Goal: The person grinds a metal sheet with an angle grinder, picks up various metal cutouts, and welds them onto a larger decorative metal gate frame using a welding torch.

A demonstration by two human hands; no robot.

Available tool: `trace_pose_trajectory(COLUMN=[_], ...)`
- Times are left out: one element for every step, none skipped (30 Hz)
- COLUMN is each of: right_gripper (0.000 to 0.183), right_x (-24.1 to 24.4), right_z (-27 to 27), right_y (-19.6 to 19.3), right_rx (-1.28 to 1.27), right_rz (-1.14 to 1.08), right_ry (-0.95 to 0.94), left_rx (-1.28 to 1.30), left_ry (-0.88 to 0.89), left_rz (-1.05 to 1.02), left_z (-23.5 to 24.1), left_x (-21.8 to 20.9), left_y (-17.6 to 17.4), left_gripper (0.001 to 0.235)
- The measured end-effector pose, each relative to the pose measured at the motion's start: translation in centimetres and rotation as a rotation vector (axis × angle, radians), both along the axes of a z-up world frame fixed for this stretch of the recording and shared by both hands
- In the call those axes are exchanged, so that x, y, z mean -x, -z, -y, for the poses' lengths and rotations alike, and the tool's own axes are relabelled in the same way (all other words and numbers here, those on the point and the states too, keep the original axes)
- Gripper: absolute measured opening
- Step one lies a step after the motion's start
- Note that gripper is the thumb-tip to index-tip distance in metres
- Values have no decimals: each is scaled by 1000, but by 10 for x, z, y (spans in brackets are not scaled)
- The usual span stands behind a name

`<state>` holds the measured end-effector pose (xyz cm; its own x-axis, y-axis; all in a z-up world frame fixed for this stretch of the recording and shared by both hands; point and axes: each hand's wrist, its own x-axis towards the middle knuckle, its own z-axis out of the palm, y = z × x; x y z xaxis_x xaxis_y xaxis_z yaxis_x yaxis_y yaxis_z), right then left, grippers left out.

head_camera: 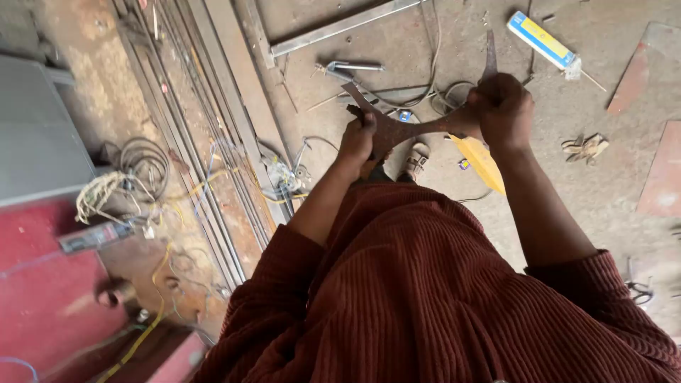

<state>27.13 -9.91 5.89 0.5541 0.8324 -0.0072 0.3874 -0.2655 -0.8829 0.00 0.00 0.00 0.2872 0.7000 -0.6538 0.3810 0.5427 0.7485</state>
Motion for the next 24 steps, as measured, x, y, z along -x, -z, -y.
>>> trace_pose_trajectory(right_gripper=[18,16,15,18,20,23,21,18,16,20,25,29,27,25,24,20,16,12,16,20,24,21,18,15], right_x=[1,0,2,2,-1,-2,-2,-5,-5,-4,-4,-2,0,2,3,6,9,12,13,14,16,18,22,25], right_z=[-2,-3,-9,-15,-20,-27,-30,-36,-41,-43,-47,-51,-53,-55,-61,-67,-72,-76,-82,-88,-94,-100,-106,-112], right_y=[-4,-8,-11,-13,-17,-19,-22,-24,-27,-29,-31,-31,-30,-27,-24,-19,-13,-8,-3,2,6,10,13,13], right_rx=[7,13,10,15,25,35,66,98,131,133,130,126,154,183,208,189,167,145,197,250,302,284,264,244], right_rz=[2,4,2,-18,-37,-57,-128,-199,-272,-227,-178,-130,-142,-154,-166,-148,-128,-108,-168,-228,-287,-301,-314,-327], right_ry=[-35,-70,-105,-134,-158,-182,-212,-241,-267,-313,-356,-400,-417,-434,-452,-483,-514,-544,-547,-549,-549,-591,-629,-667], left_rx=[88,173,246,157,73,-11,-23,-35,-47,-59,-77,-93,-60,-26,4,-121,-246,-369,-391,-413,-436,-425,-417,-409], left_ry=[-67,-134,-199,-201,-197,-193,-150,-108,-63,-11,44,98,57,17,-25,8,42,76,76,77,80,75,75,74], left_rz=[105,212,317,332,346,358,391,423,455,425,399,372,341,309,277,212,145,77,48,19,-9,-19,-27,-35], left_z=[5,10,11,12,16,17,20,19,19,21,20,20,22,22,19,17,18,19,20,22,22,23,22,21], left_x=[1,3,7,12,16,19,25,33,40,46,50,53,56,59,63,69,76,81,86,90,95,99,104,109], left_y=[-7,-12,-17,-20,-23,-25,-30,-35,-43,-51,-59,-65,-69,-69,-66,-63,-58,-52,-47,-42,-38,-35,-31,-28], left_gripper=[49,47,46,48,49,51,49,52,59,61,62,64,64,63,62,60,58,56,54,52,50,50,50,50])
